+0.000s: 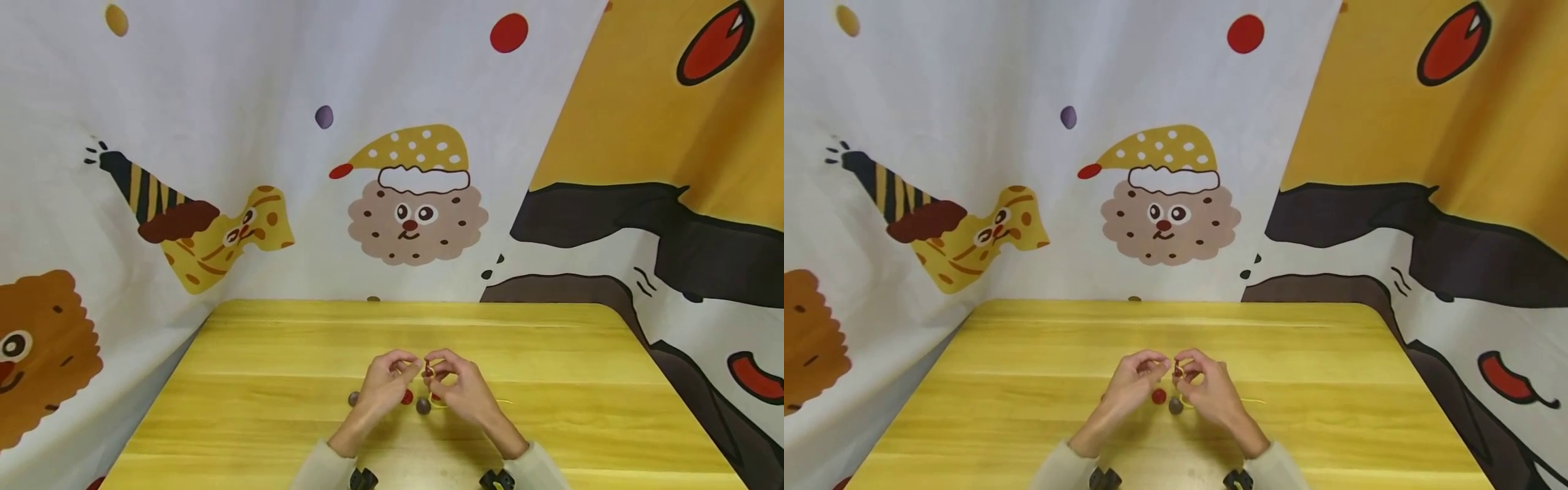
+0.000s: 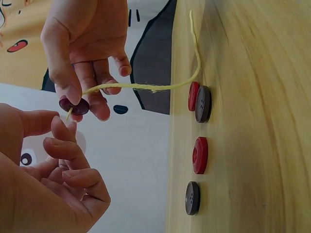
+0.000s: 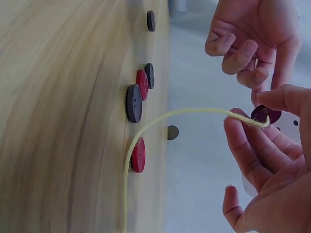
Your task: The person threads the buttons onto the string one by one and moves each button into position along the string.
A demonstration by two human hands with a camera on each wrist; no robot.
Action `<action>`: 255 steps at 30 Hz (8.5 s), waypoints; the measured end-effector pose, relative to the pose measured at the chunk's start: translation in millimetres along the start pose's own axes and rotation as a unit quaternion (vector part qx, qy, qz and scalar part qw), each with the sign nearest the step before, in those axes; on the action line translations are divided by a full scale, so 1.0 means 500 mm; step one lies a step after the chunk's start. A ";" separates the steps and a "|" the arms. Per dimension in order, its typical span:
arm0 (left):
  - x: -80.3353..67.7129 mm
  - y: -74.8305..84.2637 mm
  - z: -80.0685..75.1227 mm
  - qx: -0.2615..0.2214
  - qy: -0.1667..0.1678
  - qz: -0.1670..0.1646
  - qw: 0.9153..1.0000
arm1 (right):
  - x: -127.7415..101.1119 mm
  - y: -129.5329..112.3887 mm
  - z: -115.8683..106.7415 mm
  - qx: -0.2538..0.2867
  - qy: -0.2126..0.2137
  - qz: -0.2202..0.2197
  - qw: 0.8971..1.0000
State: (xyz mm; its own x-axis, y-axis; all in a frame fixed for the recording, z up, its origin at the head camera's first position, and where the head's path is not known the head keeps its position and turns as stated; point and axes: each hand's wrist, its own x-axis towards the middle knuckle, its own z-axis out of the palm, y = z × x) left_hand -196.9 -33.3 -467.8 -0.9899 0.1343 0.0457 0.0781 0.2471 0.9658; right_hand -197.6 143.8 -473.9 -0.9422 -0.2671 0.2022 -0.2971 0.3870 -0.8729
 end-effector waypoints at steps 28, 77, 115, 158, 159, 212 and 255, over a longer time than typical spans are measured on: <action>-0.001 0.000 0.002 0.009 0.009 -0.005 1.000 | -0.003 0.015 -0.008 -0.015 0.010 -0.004 1.000; -0.003 -0.021 -0.027 -0.002 0.022 -0.002 1.000 | -0.048 0.148 -0.117 -0.121 -0.048 0.017 0.991; -0.002 -0.013 -0.004 0.015 -0.008 -0.011 1.000 | -0.033 0.140 -0.133 -0.143 -0.108 -0.006 0.984; 0.004 0.002 0.018 -0.011 -0.028 0.008 1.000 | 0.018 0.021 -0.069 0.021 -0.117 0.064 0.991; 0.004 0.002 0.018 -0.012 -0.029 0.007 0.999 | 0.018 0.021 -0.069 0.018 -0.117 0.059 0.991; 0.038 -0.064 0.039 0.054 -0.055 -0.006 0.997 | 0.006 0.042 -0.096 -0.001 -0.074 0.063 0.995; 0.050 -0.054 0.087 0.331 -0.058 -0.028 0.942 | 0.008 0.052 -0.089 0.050 -0.088 0.074 0.992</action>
State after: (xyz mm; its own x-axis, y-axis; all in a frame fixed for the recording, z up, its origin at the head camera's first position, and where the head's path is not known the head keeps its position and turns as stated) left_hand -218.4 5.4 -503.7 -0.9780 0.1981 -0.0661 0.1209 0.7953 0.5941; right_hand -216.0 192.2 -476.0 -0.9306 -0.3660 -0.0048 -0.1319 0.3473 -0.9284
